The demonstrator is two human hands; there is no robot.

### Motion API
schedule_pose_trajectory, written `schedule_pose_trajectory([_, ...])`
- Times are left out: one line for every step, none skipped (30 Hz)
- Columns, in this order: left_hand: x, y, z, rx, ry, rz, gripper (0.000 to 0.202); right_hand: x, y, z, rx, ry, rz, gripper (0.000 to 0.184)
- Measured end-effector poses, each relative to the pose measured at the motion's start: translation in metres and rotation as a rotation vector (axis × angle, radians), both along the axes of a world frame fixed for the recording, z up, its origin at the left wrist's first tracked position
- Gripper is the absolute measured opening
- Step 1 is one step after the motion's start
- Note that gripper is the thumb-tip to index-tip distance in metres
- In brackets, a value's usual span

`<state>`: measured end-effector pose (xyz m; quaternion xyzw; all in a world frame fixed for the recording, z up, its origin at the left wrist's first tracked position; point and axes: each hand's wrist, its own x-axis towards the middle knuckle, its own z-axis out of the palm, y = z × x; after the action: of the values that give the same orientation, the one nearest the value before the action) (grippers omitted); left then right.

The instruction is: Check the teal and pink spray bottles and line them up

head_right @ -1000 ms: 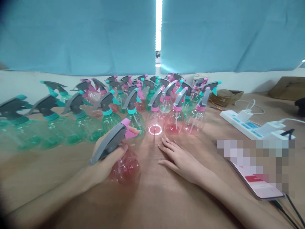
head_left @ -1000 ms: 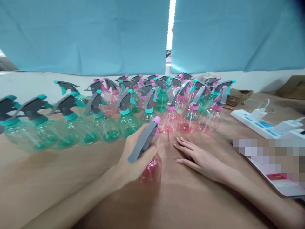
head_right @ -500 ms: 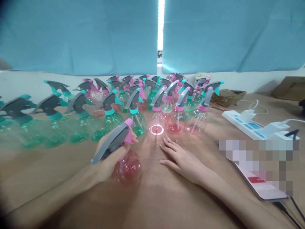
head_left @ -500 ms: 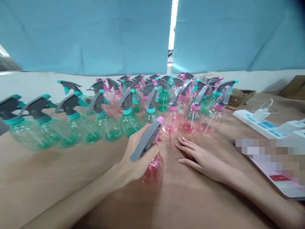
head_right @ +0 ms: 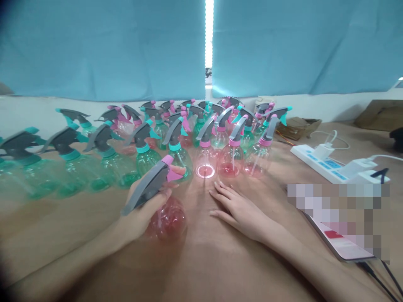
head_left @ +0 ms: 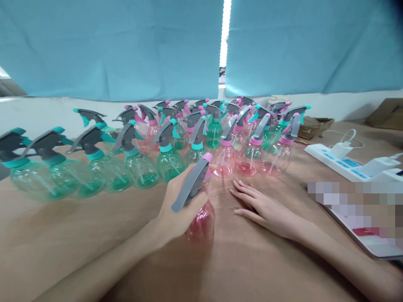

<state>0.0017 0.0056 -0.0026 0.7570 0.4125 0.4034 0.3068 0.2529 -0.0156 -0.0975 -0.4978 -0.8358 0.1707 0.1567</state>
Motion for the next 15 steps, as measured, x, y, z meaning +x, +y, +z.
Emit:
schedule_pose_trajectory([-0.0001,0.0001,-0.0005,0.001,0.002,0.002,0.007,-0.0003,0.0,0.0005,-0.003,-0.006,0.001,0.059])
schedule_pose_trajectory([0.0,0.0001,-0.0008,0.003,0.004,0.003,0.006,-0.0006,-0.0001,0.001,-0.004,-0.01,0.001,0.059])
schedule_pose_trajectory([0.0002,0.0002,-0.0008,0.004,0.006,0.0,0.006,-0.0008,-0.0002,0.0015,-0.004,-0.011,0.001,0.059])
schedule_pose_trajectory([0.0004,0.0003,-0.0007,0.005,0.008,-0.004,0.006,-0.001,-0.0003,0.0019,-0.004,-0.008,0.001,0.059])
schedule_pose_trajectory([0.0006,0.0005,-0.0005,0.009,0.007,-0.007,0.006,-0.001,-0.0005,0.0023,-0.002,-0.003,0.0,0.059])
schedule_pose_trajectory([0.0007,0.0007,-0.0003,0.012,0.005,-0.011,0.007,-0.001,-0.0007,0.0025,-0.001,0.002,-0.002,0.059])
schedule_pose_trajectory([0.0007,0.0009,-0.0001,0.017,0.002,-0.015,0.007,-0.0009,-0.0009,0.0027,0.0,0.005,-0.003,0.059])
schedule_pose_trajectory([0.0006,0.001,0.0001,0.025,-0.005,-0.018,0.008,-0.0008,-0.001,0.0027,0.0,0.005,-0.005,0.059])
schedule_pose_trajectory([0.0005,0.0012,0.0004,0.03,-0.013,-0.019,0.007,-0.0006,-0.0012,0.0027,0.0,0.004,-0.005,0.059])
schedule_pose_trajectory([0.0005,0.0012,0.0007,0.031,-0.018,-0.019,0.007,-0.0004,-0.0012,0.0026,0.0,0.002,-0.004,0.059])
schedule_pose_trajectory([0.0005,0.001,0.0011,0.028,-0.021,-0.018,0.007,-0.0003,-0.0013,0.0024,0.001,0.001,-0.002,0.059])
schedule_pose_trajectory([0.0006,0.0007,0.0017,0.025,-0.024,-0.016,0.006,-0.0002,-0.0012,0.0023,0.001,-0.001,-0.001,0.059])
schedule_pose_trajectory([0.0008,0.0003,0.0023,0.019,-0.026,-0.011,0.006,-0.0002,-0.0011,0.0022,0.002,-0.005,-0.001,0.059])
schedule_pose_trajectory([0.0011,-0.0002,0.0029,0.008,-0.033,-0.001,0.006,-0.0002,-0.001,0.0022,0.002,-0.009,-0.002,0.059])
schedule_pose_trajectory([0.0015,-0.0007,0.0035,-0.007,-0.044,0.012,0.005,-0.0004,-0.0009,0.0025,0.001,-0.015,-0.004,0.059])
